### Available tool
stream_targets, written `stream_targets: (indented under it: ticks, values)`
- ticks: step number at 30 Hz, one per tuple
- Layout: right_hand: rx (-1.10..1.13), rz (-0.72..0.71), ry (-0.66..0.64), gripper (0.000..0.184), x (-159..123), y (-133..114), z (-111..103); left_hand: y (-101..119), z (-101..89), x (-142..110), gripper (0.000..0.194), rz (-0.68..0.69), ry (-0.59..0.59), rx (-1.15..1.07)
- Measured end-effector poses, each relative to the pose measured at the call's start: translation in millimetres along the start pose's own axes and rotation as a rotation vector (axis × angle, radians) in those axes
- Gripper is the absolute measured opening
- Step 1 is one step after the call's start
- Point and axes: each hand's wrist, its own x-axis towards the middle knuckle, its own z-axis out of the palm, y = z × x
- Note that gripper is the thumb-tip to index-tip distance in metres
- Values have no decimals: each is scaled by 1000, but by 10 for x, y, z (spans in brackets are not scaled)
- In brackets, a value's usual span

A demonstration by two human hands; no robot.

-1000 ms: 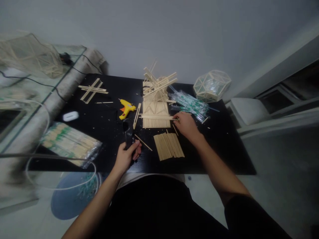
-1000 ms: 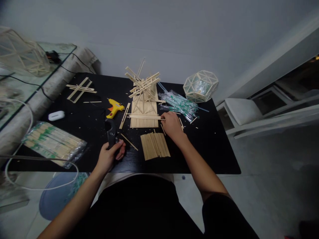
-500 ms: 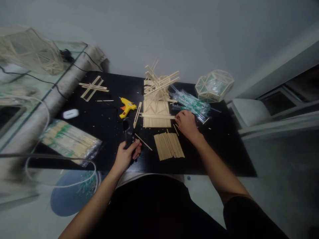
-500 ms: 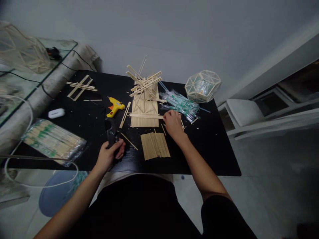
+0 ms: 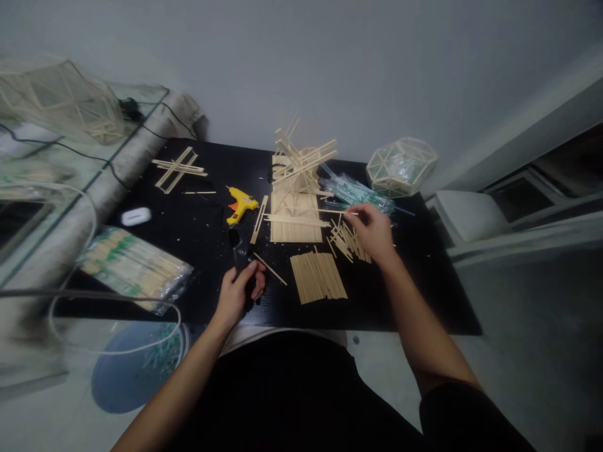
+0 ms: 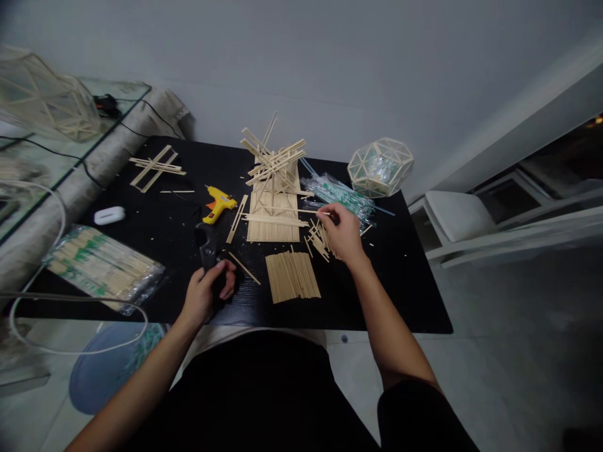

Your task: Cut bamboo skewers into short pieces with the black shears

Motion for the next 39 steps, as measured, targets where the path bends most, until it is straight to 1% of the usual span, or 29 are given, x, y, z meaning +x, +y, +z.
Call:
stream_targets:
  ticks: [2,4,6,8,10,13,15,16,18,21,24,26,29,33,36,39]
  values:
    - [217,48,70,15,-24,-67,-66,-15,-16,6,44,1,-24,-65]
    - [389,93,109,22,-55,-151,-121,-28,-31,6,53,5,-45,-113]
    - [498,125,118,27,-96,-260,-155,-33,-41,-1,61,9,-51,-128]
    - [566,146,108,30,-154,-396,-160,-23,-47,-14,65,10,-58,-118]
    - [610,167,67,31,-237,-551,-129,5,-59,-32,65,8,-73,-97]
    - [635,206,-119,29,-403,-766,-6,77,-103,-59,63,43,-83,-18]
    - [570,192,-225,26,-524,-864,135,134,-149,-70,60,95,-67,57]
    - [496,170,-256,24,-583,-899,223,159,-174,-72,60,114,-57,87]
    - [254,111,-367,17,-694,-950,427,196,-218,-71,59,121,-44,105]
    - [-187,34,-596,7,-838,-1022,740,204,-257,-62,57,85,-26,53]
    - [-443,3,-727,17,-937,-1112,959,174,-271,-51,58,33,11,-31]
    - [-533,9,-761,23,-973,-1170,1031,156,-271,-44,59,1,36,-83]
    - [-573,-3,-803,23,-990,-1239,1055,149,-258,-32,61,9,76,-143]
    - [-588,-11,-869,24,-964,-1301,995,153,-232,-23,61,38,89,-176]
    - [-585,39,-865,25,-912,-1274,862,143,-235,-24,61,50,80,-192]
    - [-599,120,-780,25,-853,-1140,646,126,-257,-22,61,50,68,-209]
